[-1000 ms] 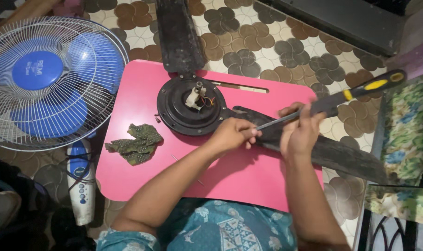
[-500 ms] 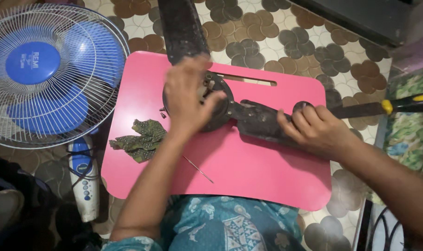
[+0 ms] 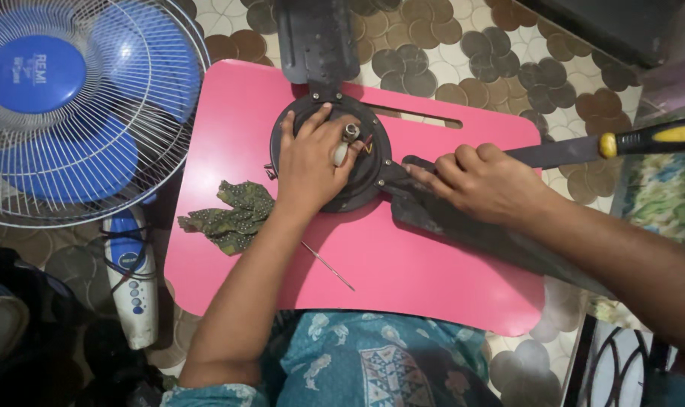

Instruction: The person uses a screwdriver to remove screws from the central hub of a ceiling fan, detaching the fan blades one by one. The removed screws and blades are placed on a pink table while a standing fan remains in the background.

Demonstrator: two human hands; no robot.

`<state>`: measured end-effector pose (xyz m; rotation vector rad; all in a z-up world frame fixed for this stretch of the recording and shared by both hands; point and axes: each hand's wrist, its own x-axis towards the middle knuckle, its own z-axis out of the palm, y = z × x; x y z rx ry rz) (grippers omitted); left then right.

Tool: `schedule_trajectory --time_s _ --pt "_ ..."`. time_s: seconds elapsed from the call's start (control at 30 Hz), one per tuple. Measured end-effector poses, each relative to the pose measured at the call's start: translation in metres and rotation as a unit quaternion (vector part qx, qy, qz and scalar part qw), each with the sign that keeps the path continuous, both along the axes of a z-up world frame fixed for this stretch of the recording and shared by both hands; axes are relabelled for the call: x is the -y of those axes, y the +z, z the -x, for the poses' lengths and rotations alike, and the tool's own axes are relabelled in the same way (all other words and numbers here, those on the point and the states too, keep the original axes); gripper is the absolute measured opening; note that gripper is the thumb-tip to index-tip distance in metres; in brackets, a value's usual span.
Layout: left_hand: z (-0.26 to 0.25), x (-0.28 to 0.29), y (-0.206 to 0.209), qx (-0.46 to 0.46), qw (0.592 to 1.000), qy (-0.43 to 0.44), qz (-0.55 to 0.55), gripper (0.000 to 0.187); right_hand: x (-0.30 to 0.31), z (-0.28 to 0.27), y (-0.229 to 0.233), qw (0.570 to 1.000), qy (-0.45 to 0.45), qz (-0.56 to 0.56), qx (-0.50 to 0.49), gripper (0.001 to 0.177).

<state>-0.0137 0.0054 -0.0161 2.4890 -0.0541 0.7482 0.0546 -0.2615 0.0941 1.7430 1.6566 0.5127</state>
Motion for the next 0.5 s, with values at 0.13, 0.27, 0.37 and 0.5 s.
schedule_trajectory --time_s 0.13,0.27,0.37,0.5 --pt "-0.003 -0.001 -0.001 0.001 1.000 -0.002 0.003 0.032 -0.005 0.001 0.002 1.000 -0.013 0.008 -0.010 0.063" --pt "-0.005 -0.001 0.000 -0.011 1.000 0.006 0.002 0.036 -0.008 0.004 0.004 0.999 -0.033 0.020 -0.027 0.061" --pt "-0.003 0.000 0.000 -0.016 1.000 0.009 0.002 0.036 -0.010 0.005 0.006 0.998 -0.039 0.030 -0.032 0.059" --pt "-0.001 0.002 -0.001 -0.011 1.000 0.009 -0.001 0.034 -0.016 0.004 0.006 0.998 -0.044 0.047 -0.029 0.059"
